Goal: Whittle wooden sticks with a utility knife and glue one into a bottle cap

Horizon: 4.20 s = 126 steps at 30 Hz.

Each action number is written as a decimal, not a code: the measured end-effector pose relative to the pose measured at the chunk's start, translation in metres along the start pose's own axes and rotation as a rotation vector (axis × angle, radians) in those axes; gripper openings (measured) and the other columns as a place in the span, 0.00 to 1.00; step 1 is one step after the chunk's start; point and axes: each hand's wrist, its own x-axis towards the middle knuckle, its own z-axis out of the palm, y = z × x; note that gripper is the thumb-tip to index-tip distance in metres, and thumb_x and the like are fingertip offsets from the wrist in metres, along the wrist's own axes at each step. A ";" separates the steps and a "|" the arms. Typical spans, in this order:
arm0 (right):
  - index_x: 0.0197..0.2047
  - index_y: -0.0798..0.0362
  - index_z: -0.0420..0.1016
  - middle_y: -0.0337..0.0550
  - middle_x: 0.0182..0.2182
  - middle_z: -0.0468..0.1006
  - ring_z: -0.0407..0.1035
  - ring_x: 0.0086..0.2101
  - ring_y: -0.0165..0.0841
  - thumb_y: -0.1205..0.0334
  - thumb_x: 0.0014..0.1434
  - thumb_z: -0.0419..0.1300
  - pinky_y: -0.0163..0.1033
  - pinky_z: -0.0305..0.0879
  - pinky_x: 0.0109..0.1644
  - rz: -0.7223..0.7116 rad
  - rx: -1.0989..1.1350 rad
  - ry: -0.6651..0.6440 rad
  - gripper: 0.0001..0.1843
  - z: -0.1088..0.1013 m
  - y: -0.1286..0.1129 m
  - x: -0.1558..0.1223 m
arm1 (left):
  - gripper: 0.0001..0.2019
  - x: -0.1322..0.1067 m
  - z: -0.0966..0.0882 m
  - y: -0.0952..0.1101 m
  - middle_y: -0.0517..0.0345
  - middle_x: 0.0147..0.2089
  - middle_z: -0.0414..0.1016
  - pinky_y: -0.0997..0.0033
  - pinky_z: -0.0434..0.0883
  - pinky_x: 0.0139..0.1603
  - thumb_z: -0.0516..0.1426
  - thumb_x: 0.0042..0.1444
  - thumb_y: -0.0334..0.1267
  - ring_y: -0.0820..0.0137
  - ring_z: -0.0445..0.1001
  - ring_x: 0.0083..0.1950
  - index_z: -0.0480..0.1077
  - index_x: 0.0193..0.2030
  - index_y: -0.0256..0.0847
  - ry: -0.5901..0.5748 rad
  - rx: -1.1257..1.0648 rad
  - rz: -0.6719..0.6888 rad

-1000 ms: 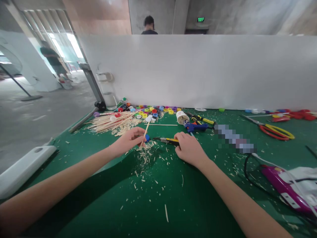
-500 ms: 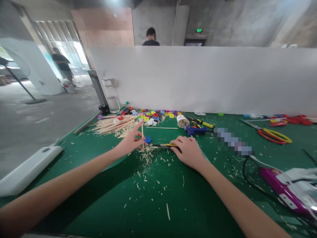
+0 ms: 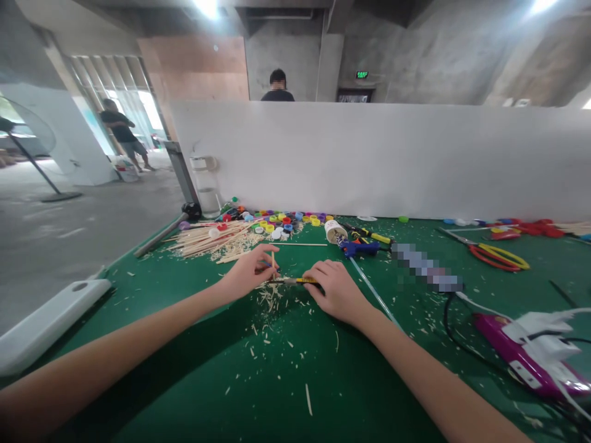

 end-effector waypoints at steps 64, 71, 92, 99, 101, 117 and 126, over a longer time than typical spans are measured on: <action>0.38 0.53 0.73 0.43 0.33 0.72 0.62 0.37 0.37 0.63 0.61 0.58 0.42 0.54 0.40 0.043 -0.019 0.103 0.03 0.021 -0.004 0.003 | 0.15 0.001 0.003 0.022 0.62 0.30 0.73 0.75 0.57 0.26 0.48 0.62 0.43 0.75 0.65 0.25 0.62 0.54 0.46 0.018 0.397 0.014; 0.39 0.53 0.72 0.44 0.34 0.72 0.62 0.37 0.36 0.63 0.62 0.57 0.43 0.55 0.41 0.051 -0.012 0.107 0.04 0.020 -0.005 0.001 | 0.16 0.002 0.002 0.019 0.62 0.30 0.73 0.74 0.59 0.29 0.48 0.62 0.42 0.73 0.68 0.28 0.62 0.55 0.45 0.041 0.394 0.019; 0.37 0.51 0.70 0.41 0.33 0.71 0.61 0.36 0.35 0.63 0.60 0.58 0.42 0.51 0.41 0.045 -0.049 -0.011 0.02 0.016 -0.006 0.011 | 0.15 -0.001 0.005 0.025 0.62 0.30 0.75 0.74 0.59 0.30 0.48 0.62 0.40 0.73 0.68 0.27 0.64 0.54 0.45 0.021 0.420 0.076; 0.39 0.52 0.71 0.44 0.35 0.73 0.63 0.39 0.36 0.63 0.62 0.56 0.43 0.53 0.42 0.070 -0.036 0.064 0.04 0.021 -0.008 0.007 | 0.16 0.000 0.001 0.023 0.61 0.30 0.74 0.74 0.57 0.28 0.48 0.62 0.41 0.73 0.67 0.26 0.62 0.55 0.44 0.048 0.407 0.033; 0.40 0.52 0.71 0.45 0.35 0.73 0.63 0.39 0.37 0.63 0.63 0.56 0.43 0.53 0.42 0.080 -0.030 0.072 0.04 0.021 -0.008 0.008 | 0.15 0.001 -0.001 0.021 0.61 0.30 0.74 0.74 0.58 0.29 0.48 0.62 0.41 0.73 0.67 0.27 0.62 0.55 0.44 0.056 0.395 0.026; 0.40 0.52 0.73 0.43 0.34 0.73 0.63 0.38 0.36 0.63 0.62 0.57 0.42 0.53 0.42 0.101 -0.018 0.079 0.04 0.022 -0.008 0.010 | 0.15 0.002 -0.002 0.019 0.61 0.30 0.74 0.75 0.59 0.28 0.48 0.62 0.41 0.72 0.68 0.27 0.62 0.54 0.44 0.058 0.378 0.029; 0.38 0.50 0.74 0.40 0.33 0.74 0.64 0.36 0.34 0.62 0.61 0.59 0.42 0.52 0.42 0.064 -0.007 -0.011 0.03 0.020 -0.007 0.015 | 0.15 0.002 -0.001 0.014 0.61 0.30 0.75 0.74 0.61 0.32 0.49 0.61 0.42 0.72 0.69 0.29 0.63 0.53 0.44 0.075 0.378 0.050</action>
